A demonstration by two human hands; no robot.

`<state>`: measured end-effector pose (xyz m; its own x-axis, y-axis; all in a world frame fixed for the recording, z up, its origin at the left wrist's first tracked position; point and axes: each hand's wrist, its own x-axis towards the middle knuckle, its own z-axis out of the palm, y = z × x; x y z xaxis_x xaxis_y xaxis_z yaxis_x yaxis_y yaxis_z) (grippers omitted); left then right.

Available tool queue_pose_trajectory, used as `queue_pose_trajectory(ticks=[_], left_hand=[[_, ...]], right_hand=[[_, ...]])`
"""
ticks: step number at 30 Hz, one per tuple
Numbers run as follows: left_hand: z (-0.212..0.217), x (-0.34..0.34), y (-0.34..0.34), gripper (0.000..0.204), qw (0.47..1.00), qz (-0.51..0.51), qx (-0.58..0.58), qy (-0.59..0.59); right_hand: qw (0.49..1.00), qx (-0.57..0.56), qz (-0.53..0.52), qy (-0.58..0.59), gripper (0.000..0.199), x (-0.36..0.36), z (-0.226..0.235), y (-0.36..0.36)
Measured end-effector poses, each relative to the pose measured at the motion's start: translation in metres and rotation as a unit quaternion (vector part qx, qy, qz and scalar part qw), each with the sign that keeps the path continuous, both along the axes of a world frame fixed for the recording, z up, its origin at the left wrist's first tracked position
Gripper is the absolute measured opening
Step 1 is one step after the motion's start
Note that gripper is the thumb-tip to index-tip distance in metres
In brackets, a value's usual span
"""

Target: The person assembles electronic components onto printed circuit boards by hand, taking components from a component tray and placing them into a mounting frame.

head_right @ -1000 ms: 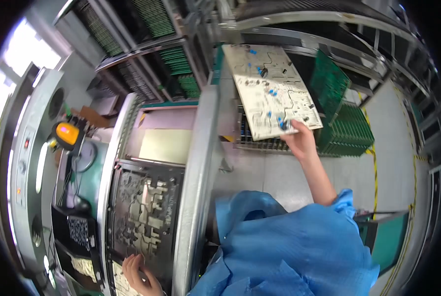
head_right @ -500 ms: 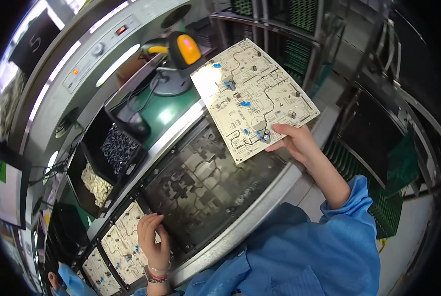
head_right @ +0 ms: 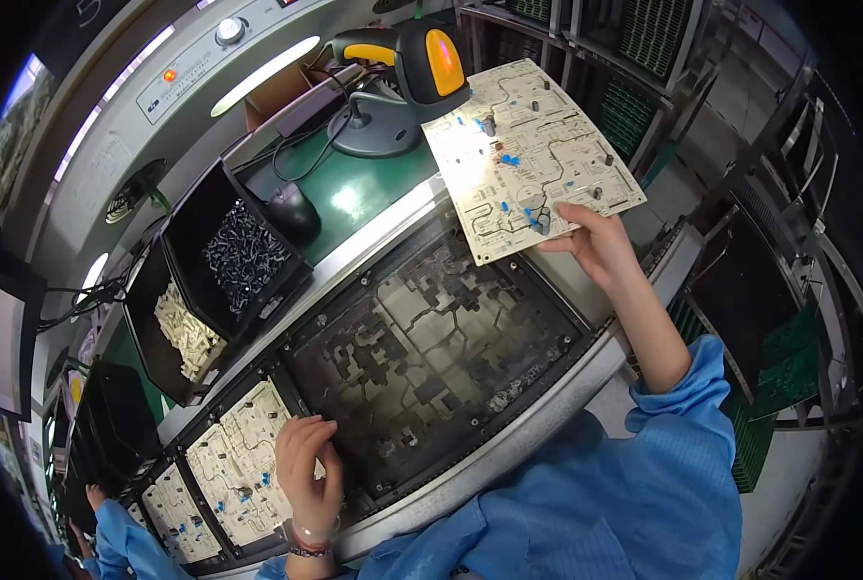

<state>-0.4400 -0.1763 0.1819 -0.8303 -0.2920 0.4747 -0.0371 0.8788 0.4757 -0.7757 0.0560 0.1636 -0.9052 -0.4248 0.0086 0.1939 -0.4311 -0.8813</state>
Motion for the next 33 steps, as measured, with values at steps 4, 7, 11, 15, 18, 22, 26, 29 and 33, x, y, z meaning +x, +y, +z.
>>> queue_pose_trajectory(ticks=[4, 7, 11, 15, 18, 22, 26, 29, 33], left_hand=[[-0.002, -0.001, -0.003, 0.029, 1.0, 0.0, 0.006, -0.003], [-0.001, 0.0, -0.005, 0.029, 1.0, 0.003, 0.001, 0.0], [0.007, -0.001, -0.002, 0.03, 1.0, 0.01, -0.016, 0.005], [0.013, 0.006, -0.007, 0.03, 0.998, 0.052, -0.013, 0.029], [0.019, 0.015, -0.013, 0.029, 0.995, 0.087, 0.034, 0.018], [0.021, 0.025, -0.025, 0.037, 0.952, 0.055, 0.303, 0.006], [-0.001, 0.021, -0.028, 0.06, 0.718, -0.052, 0.693, -0.036], [-0.007, 0.022, -0.02, 0.049, 0.726, -0.067, 0.68, -0.083], [-0.015, 0.025, -0.019, 0.052, 0.735, -0.025, 0.677, -0.023]], right_hand=[[1.0, 0.008, -0.014, 0.008, 0.047, 0.001, 0.001, 0.0], [1.0, 0.009, -0.01, 0.004, 0.047, 0.004, 0.004, 0.001], [1.0, 0.007, -0.007, -0.005, 0.046, 0.005, 0.007, 0.008], [1.0, 0.01, 0.022, -0.016, 0.045, 0.006, 0.006, 0.021], [0.998, -0.009, 0.049, -0.049, 0.051, 0.007, 0.001, 0.039], [0.977, -0.042, 0.157, -0.138, 0.067, 0.025, -0.003, 0.067], [0.96, -0.064, 0.225, -0.156, 0.073, 0.053, 0.011, 0.024], [0.955, -0.014, 0.247, -0.167, 0.065, 0.043, 0.004, 0.021], [0.944, 0.052, 0.272, -0.18, 0.056, 0.026, -0.007, 0.012]])
